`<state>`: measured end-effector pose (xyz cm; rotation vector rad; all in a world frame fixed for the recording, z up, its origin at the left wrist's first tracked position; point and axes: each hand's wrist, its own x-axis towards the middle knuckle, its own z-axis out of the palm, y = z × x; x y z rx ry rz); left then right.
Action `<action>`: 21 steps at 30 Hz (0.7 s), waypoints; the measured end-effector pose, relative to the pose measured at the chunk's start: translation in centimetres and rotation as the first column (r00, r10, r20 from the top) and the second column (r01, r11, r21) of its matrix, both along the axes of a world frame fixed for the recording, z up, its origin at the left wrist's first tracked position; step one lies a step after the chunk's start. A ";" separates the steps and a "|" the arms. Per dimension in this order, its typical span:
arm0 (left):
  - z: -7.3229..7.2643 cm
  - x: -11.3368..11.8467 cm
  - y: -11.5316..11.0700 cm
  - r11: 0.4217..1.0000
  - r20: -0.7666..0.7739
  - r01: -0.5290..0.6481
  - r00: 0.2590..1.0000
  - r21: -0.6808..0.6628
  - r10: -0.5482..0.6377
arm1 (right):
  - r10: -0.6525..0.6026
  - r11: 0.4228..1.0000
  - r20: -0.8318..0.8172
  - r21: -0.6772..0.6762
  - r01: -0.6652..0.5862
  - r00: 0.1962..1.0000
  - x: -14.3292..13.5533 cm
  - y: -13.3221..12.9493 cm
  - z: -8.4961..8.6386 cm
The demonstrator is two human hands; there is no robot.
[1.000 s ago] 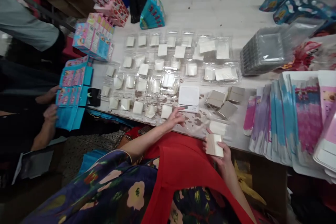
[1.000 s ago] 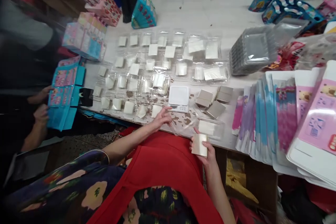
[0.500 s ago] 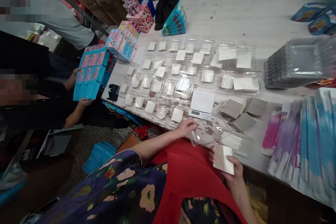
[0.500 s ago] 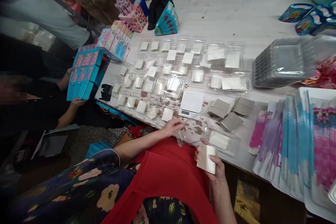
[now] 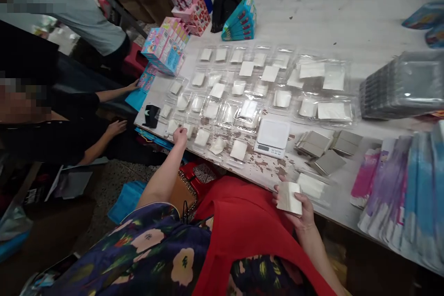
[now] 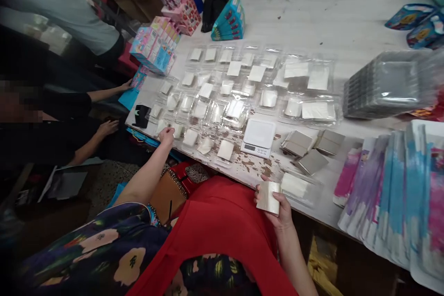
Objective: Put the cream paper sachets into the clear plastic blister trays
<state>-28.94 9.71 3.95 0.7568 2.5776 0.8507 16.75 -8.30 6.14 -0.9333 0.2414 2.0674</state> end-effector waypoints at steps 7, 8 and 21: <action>0.8 2.1 1.2 0.975 -0.144 0.088 0.982 -0.202 -0.118 | -0.109 0.993 0.008 0.054 0.109 0.994 -0.6 0.1 0.4; 1.4 2.8 1.2 0.974 -0.163 0.119 0.975 -0.192 -0.151 | -0.133 0.989 0.009 0.063 0.132 0.991 -0.6 0.2 0.4; 8.0 28.2 -6.7 0.025 0.337 0.957 -0.076 0.288 -0.938 | -0.395 0.913 0.244 0.214 0.348 0.886 -3.1 2.7 0.6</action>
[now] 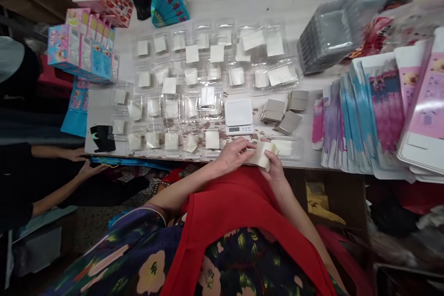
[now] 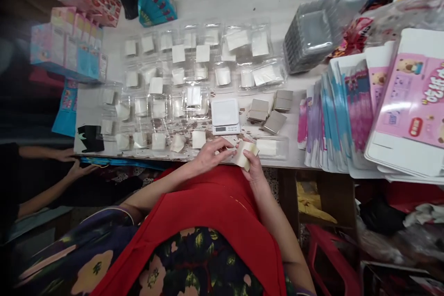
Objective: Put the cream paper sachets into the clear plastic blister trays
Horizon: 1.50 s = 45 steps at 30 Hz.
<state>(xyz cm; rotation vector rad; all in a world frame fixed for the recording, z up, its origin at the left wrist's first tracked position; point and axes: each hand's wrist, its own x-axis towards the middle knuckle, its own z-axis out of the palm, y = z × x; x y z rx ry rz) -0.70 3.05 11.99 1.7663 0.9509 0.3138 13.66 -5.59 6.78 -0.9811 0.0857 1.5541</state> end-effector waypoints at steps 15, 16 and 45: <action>2.6 2.5 1.4 0.704 0.129 0.181 0.983 -0.687 -0.128 | -0.047 0.997 0.358 -0.040 0.066 0.932 0.4 -0.6 4.7; 2.6 2.5 1.4 0.682 0.126 0.172 0.985 -0.711 -0.117 | -0.047 0.997 0.359 -0.044 0.068 0.932 0.5 -0.6 4.8; 0.1 3.1 0.2 0.638 0.142 -0.001 0.974 -0.770 0.174 | 0.005 0.998 0.500 -0.053 0.025 0.866 2.2 -1.1 3.6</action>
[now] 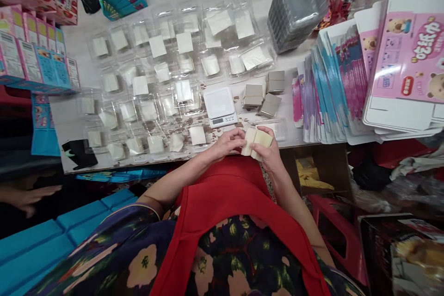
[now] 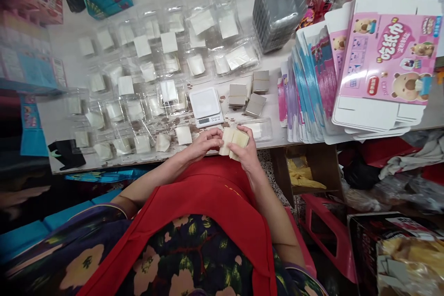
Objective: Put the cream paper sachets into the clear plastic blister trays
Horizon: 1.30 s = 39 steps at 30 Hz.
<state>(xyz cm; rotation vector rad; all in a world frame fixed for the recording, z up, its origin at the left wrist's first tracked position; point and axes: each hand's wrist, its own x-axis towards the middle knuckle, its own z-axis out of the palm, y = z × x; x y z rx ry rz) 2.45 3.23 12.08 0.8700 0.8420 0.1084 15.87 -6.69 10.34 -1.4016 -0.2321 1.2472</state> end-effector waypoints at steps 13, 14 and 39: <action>-3.4 -0.9 5.9 0.755 -0.484 0.351 0.874 0.553 -0.051 | 0.021 1.000 -0.399 0.022 -0.014 0.917 -0.1 -0.1 -1.3; -3.6 -1.4 7.1 0.742 -0.523 0.343 0.852 0.575 0.011 | 0.019 0.999 -0.479 0.034 -0.003 0.878 0.1 -0.3 -1.4; -6.7 -0.9 4.4 0.428 -0.528 0.494 0.848 0.757 -0.045 | -0.096 0.995 -0.711 -0.055 0.081 0.696 0.4 -3.5 -2.9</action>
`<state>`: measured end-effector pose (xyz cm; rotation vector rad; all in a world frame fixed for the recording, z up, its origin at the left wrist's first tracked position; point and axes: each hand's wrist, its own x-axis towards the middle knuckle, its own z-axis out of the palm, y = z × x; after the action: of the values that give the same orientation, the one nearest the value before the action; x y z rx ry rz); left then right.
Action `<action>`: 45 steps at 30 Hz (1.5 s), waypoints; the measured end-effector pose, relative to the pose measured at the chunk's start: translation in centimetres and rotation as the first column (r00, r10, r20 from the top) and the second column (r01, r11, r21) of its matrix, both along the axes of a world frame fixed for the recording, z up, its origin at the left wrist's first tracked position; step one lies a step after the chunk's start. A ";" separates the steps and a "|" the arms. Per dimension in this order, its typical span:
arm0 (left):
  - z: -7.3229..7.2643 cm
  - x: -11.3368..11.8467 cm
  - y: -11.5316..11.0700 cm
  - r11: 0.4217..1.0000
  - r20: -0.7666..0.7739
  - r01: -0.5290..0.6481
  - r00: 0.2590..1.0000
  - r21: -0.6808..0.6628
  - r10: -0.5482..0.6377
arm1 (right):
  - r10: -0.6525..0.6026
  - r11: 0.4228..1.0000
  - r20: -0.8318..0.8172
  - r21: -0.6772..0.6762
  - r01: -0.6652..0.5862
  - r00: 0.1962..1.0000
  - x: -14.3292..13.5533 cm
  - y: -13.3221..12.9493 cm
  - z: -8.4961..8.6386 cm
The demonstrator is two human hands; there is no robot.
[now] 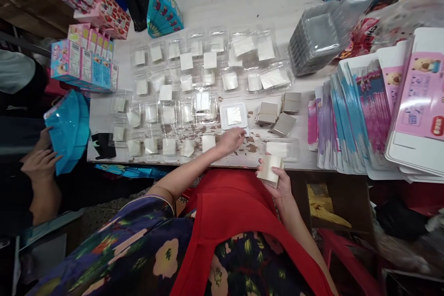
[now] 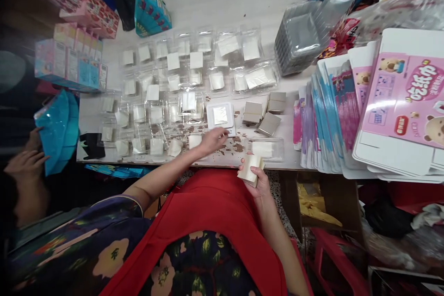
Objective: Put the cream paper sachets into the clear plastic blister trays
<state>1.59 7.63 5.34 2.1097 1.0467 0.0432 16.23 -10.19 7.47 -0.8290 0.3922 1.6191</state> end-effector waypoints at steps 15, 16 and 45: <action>-0.5 -1.5 -7.3 0.884 -0.214 0.441 0.859 -0.154 -0.466 | 0.010 1.000 0.082 -0.023 -0.008 0.997 -0.2 -1.3 -0.4; -0.5 -1.6 -7.1 0.893 -0.215 0.426 0.867 -0.148 -0.449 | 0.013 1.000 0.082 -0.025 -0.011 0.997 -0.3 -1.4 -0.5; 5.5 2.0 -6.4 0.811 0.262 0.001 0.947 -0.585 0.188 | -0.044 0.996 0.506 0.085 0.001 0.861 -1.7 2.4 1.7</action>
<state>3.57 1.22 10.88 1.4346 0.8375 0.0882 14.53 -7.84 9.22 -1.1427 -0.0425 1.3175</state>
